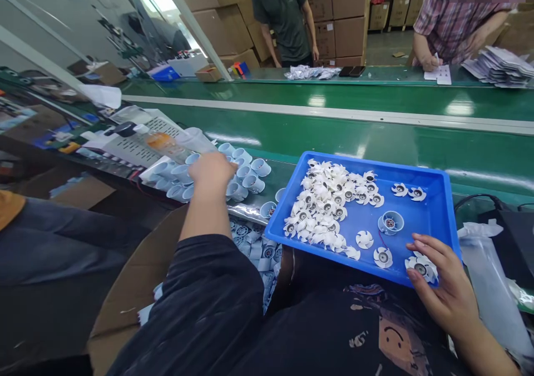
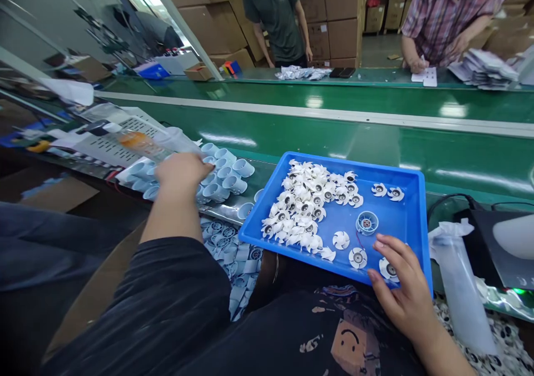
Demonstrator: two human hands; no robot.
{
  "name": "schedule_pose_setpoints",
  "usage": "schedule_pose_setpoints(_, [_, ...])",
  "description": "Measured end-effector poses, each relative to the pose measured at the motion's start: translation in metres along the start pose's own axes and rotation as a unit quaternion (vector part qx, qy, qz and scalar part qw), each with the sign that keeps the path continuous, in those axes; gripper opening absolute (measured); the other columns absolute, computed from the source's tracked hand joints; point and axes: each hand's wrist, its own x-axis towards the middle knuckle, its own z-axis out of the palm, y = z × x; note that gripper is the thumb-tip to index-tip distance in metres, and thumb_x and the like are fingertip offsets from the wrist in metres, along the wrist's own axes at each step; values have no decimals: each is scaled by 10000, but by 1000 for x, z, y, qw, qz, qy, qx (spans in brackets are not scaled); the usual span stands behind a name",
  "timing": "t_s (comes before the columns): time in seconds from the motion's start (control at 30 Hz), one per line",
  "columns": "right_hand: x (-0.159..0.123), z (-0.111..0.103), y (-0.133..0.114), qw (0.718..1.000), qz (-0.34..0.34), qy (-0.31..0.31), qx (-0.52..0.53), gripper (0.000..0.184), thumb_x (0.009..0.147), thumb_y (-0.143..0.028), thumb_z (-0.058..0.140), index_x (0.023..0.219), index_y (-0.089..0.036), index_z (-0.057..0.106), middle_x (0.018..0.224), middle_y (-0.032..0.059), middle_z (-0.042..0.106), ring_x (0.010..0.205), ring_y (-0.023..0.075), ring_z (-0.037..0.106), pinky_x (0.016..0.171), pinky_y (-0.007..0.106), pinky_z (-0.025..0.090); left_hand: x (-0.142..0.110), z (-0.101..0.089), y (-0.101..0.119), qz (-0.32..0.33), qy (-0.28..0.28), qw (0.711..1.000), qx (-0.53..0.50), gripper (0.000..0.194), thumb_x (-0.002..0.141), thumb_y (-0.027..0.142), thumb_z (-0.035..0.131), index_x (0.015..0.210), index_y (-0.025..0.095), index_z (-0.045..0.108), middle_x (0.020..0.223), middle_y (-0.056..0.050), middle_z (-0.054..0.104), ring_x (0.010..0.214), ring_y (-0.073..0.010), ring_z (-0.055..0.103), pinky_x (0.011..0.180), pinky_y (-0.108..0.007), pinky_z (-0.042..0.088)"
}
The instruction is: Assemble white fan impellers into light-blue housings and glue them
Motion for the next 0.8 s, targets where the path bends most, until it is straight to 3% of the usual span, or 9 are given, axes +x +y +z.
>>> schedule_pose_setpoints(0.1, [3,1,-4,1000,-1,3,-2,443,872,-175,587,1302,-229,494,1141,107,625,1146,243,569,907,413,507,-26,-28,29,-16,79,995,-57,347,791,526,485,633,219,520,540,14,440,775,-210,601,656,-363,401])
schedule_pose_setpoints(0.17, [7,3,-8,1000,-13,4,4,438,875,-175,581,1300,-225,489,1114,105,638,1130,233,579,903,405,521,-47,-32,64,34,72,984,-159,317,824,509,463,720,226,560,607,23,500,669,-161,557,607,-327,400])
schedule_pose_setpoints(0.23, [12,5,-14,1000,-19,4,15,416,876,-183,578,1282,-229,497,1126,102,634,1113,222,592,897,392,539,-67,-23,106,135,-59,959,-241,316,816,486,479,709,203,571,661,18,556,624,-130,527,578,-290,412])
schedule_pose_setpoints(0.33, [17,7,-20,999,-15,1,31,373,878,-195,575,1244,-235,521,1159,100,621,1094,211,609,886,381,557,-90,11,167,267,-305,876,-260,303,830,411,457,661,184,565,640,1,570,587,-120,512,553,-262,417])
schedule_pose_setpoints(0.43, [17,7,-24,999,-15,-4,39,347,881,-193,569,1225,-224,532,1161,101,617,1102,204,607,894,371,558,-102,46,213,332,-384,845,-170,300,867,365,422,714,178,598,687,-23,626,650,-151,570,605,-276,438])
schedule_pose_setpoints(0.5, [13,2,-24,999,-13,-2,37,349,880,-184,569,1226,-219,533,1160,104,614,1104,202,605,896,368,559,-105,58,230,362,-394,834,-135,283,879,360,439,814,182,649,825,-53,688,778,-191,620,690,-311,463])
schedule_pose_setpoints(0.6, [1,-12,-21,999,-15,23,33,401,860,-143,578,1250,-231,541,1142,96,612,1068,205,617,872,374,566,-103,58,243,376,-386,837,-98,310,891,393,449,948,189,675,964,-87,707,882,-255,638,741,-372,481])
schedule_pose_setpoints(0.7, [-12,-29,-15,992,-30,117,22,465,821,-93,590,1260,-246,574,1107,80,611,981,209,639,818,390,573,-99,60,255,397,-315,861,-45,361,885,407,483,1116,171,628,1101,-120,685,1023,-301,622,834,-429,492])
schedule_pose_setpoints(0.8, [-14,-40,-11,979,-13,203,1,439,819,-103,591,1225,-268,609,1066,67,621,929,214,639,767,401,568,-95,75,271,450,-283,845,-58,578,817,415,610,1319,158,479,1384,-145,534,1288,-313,474,1046,-463,400])
